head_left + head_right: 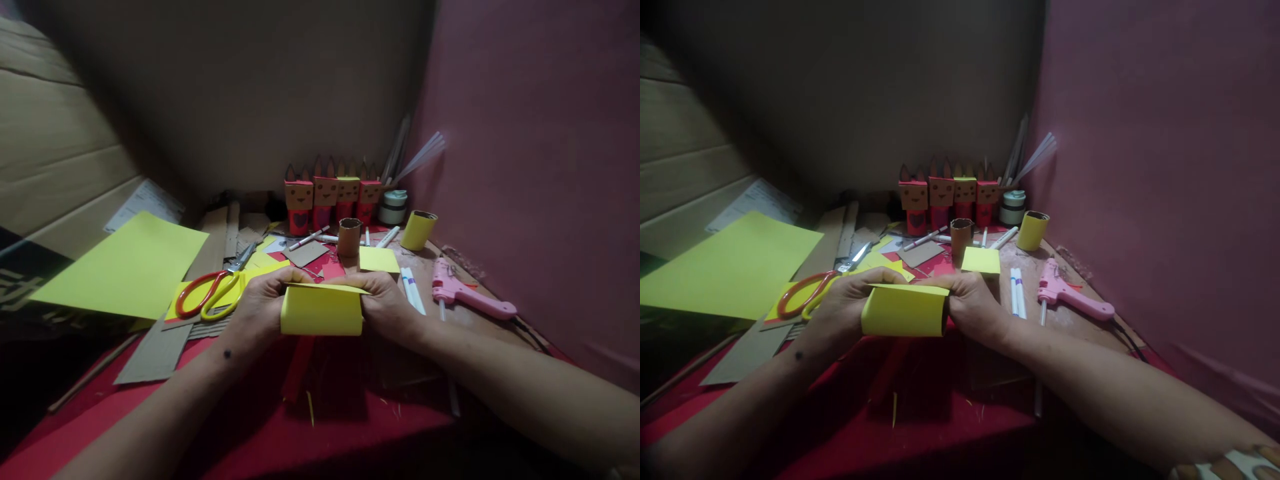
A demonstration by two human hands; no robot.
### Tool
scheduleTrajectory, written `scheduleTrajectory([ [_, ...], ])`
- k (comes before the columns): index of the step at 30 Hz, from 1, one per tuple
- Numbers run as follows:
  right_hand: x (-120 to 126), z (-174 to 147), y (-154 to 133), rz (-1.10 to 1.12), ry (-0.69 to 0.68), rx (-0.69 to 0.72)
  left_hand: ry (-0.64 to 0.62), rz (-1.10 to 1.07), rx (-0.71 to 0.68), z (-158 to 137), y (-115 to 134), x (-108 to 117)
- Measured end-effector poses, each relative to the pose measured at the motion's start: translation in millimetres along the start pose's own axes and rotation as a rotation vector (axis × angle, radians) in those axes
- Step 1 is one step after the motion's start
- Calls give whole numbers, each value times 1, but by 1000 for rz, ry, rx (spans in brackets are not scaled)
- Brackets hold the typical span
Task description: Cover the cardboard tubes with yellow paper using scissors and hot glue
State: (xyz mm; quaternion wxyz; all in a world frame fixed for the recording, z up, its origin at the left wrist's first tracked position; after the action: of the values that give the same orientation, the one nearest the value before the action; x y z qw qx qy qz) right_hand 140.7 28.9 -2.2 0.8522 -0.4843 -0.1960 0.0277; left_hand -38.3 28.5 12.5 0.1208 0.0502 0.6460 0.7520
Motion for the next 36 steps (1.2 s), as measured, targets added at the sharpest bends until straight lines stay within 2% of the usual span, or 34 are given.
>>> scheduleTrajectory([
  [4,0,-1,1,-24,-5,7,6,-88,98,0,0,0],
  [11,1,-6,3,-94,8,110,-6,-157,141,-1,4,-4],
  [14,1,-6,2,-61,26,98,-41,-122,149,0,3,-5],
  [17,0,-3,0,64,28,11,-83,-72,63,-2,5,-5],
  [21,-3,-1,0,178,12,-59,-60,66,-161,-7,12,-4],
  [25,-4,-4,1,218,-23,-88,-82,229,-416,-9,18,-3],
  [27,-3,-5,0,193,-33,-111,-117,239,-491,-10,19,-2],
  [29,-2,-6,-3,126,-35,-99,-139,228,-517,-10,18,-1],
  [34,0,-7,-7,-72,-46,123,-109,247,-470,-11,17,1],
  [36,0,-8,-7,-107,-51,168,-85,270,-443,-11,17,1],
])
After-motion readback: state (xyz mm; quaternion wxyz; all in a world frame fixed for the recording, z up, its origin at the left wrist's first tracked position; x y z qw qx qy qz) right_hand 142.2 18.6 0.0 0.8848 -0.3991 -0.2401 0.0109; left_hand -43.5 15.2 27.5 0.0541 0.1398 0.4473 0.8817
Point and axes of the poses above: each hand's wrist, its own z-axis towards the middle knuckle, its own x-axis out of the back of the hand, y = z × x, the point moved 2 cm from there along z, towards the middle knuckle, and after that the axes turned 14 degrees about -z, right-handed, at the moved point
